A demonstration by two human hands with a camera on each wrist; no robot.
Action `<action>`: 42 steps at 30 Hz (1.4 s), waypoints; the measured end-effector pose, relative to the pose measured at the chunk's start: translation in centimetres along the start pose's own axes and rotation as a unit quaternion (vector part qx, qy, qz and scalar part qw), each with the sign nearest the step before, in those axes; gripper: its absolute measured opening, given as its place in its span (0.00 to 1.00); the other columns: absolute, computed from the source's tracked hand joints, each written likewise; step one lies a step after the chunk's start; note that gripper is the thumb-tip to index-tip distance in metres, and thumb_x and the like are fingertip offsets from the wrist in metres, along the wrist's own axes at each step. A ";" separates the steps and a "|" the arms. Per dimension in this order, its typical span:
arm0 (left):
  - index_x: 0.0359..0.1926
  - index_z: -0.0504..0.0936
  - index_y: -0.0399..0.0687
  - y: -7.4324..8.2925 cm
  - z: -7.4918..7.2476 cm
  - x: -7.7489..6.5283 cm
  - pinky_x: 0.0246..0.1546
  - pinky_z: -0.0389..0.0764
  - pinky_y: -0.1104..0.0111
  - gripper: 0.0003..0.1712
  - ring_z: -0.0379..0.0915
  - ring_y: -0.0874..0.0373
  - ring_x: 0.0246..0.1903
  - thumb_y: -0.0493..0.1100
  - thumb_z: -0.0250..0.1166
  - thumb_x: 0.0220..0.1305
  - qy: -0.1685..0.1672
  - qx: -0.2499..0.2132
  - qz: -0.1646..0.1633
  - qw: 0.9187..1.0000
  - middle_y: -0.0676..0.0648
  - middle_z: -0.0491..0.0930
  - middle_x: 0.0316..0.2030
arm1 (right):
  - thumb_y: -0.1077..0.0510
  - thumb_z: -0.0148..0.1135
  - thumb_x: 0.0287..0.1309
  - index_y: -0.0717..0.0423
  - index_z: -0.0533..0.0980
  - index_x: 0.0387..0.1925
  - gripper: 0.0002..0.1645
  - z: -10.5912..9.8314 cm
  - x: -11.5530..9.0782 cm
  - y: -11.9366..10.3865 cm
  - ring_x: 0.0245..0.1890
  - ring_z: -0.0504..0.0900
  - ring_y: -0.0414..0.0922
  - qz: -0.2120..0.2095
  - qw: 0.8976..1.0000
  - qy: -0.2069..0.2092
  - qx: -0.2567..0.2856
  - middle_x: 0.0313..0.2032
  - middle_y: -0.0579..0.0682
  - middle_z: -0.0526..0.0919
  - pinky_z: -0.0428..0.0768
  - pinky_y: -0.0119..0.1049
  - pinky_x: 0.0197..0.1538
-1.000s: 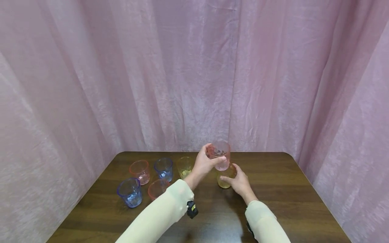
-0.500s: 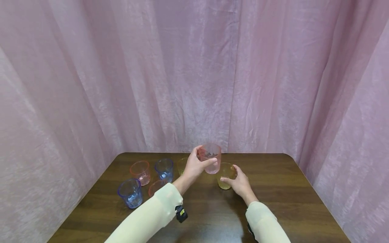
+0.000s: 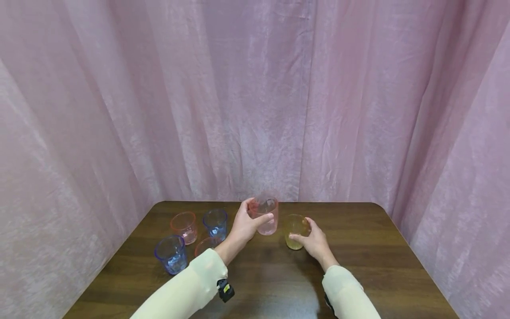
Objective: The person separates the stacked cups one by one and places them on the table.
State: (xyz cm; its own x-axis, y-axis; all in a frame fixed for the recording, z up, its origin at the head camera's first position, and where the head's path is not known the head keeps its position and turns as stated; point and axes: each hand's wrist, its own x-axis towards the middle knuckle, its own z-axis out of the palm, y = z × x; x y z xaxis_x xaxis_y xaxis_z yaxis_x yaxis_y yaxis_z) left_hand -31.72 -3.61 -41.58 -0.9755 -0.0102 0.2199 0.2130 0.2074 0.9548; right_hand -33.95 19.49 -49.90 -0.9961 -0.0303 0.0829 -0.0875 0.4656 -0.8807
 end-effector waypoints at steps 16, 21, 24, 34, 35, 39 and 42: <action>0.65 0.64 0.35 -1.2 -0.6 -2.4 0.62 0.69 0.51 0.49 0.66 0.43 0.62 0.46 0.80 0.47 0.004 -0.018 0.015 1.000 0.38 0.71 0.59 | 0.47 0.76 0.53 0.67 0.53 0.73 0.59 0.0 0.2 0.3 0.67 0.62 0.66 0.000 1.000 -0.001 0.007 0.69 0.66 0.64 0.65 0.61 0.65; 0.64 0.64 0.34 -1.9 -0.8 -3.0 0.65 0.66 0.51 0.49 0.65 0.44 0.63 0.43 0.81 0.45 0.010 -0.024 0.007 1.000 0.41 0.71 0.58 | 0.47 0.76 0.53 0.66 0.53 0.73 0.58 0.0 0.4 0.4 0.67 0.63 0.66 -0.003 1.000 -0.001 0.008 0.69 0.65 0.64 0.65 0.60 0.66; 0.64 0.64 0.35 -2.5 -1.0 -3.4 0.63 0.67 0.51 0.50 0.66 0.43 0.62 0.44 0.81 0.44 0.011 -0.015 0.000 1.000 0.41 0.72 0.58 | 0.47 0.75 0.53 0.66 0.52 0.74 0.58 -0.1 0.3 0.3 0.67 0.62 0.65 -0.002 1.000 -0.002 0.008 0.70 0.65 0.64 0.65 0.60 0.66; 0.65 0.63 0.35 -3.5 -1.5 -5.0 0.62 0.69 0.50 0.50 0.67 0.42 0.61 0.44 0.81 0.45 0.002 -0.011 -0.008 1.000 0.39 0.71 0.58 | 0.44 0.75 0.52 0.66 0.52 0.74 0.61 -0.3 0.2 0.3 0.68 0.61 0.65 0.003 1.000 -0.007 0.008 0.70 0.64 0.63 0.64 0.61 0.66; 0.65 0.63 0.35 -3.6 -1.5 -5.2 0.62 0.69 0.50 0.50 0.67 0.42 0.61 0.44 0.80 0.45 0.002 -0.011 -0.009 1.000 0.39 0.71 0.58 | 0.44 0.76 0.52 0.66 0.52 0.74 0.61 -0.3 0.2 0.3 0.68 0.61 0.65 0.003 1.000 -0.007 0.008 0.70 0.64 0.63 0.65 0.60 0.66; 0.65 0.63 0.35 -4.1 -1.6 -5.9 0.61 0.70 0.51 0.49 0.68 0.44 0.60 0.42 0.80 0.45 0.001 -0.016 -0.014 1.000 0.40 0.72 0.58 | 0.44 0.76 0.52 0.66 0.52 0.74 0.60 -0.3 0.2 0.3 0.68 0.62 0.65 0.000 1.000 -0.007 0.009 0.70 0.64 0.64 0.65 0.60 0.66; 0.64 0.63 0.35 -4.6 -1.7 -6.3 0.61 0.70 0.53 0.49 0.69 0.46 0.59 0.42 0.80 0.44 0.002 -0.008 -0.015 1.000 0.40 0.73 0.58 | 0.45 0.76 0.52 0.66 0.52 0.74 0.60 -0.3 0.3 0.3 0.68 0.61 0.65 -0.001 1.000 -0.009 0.010 0.70 0.64 0.63 0.65 0.60 0.66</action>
State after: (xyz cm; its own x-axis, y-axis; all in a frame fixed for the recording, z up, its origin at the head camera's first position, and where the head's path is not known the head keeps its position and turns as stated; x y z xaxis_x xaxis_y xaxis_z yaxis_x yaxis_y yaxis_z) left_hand -26.45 -6.17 -47.06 -0.9812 -0.0196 0.1922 0.1850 0.1905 0.9641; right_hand -34.26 19.94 -50.01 -0.9960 -0.0472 0.0758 -0.0890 0.4470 -0.8901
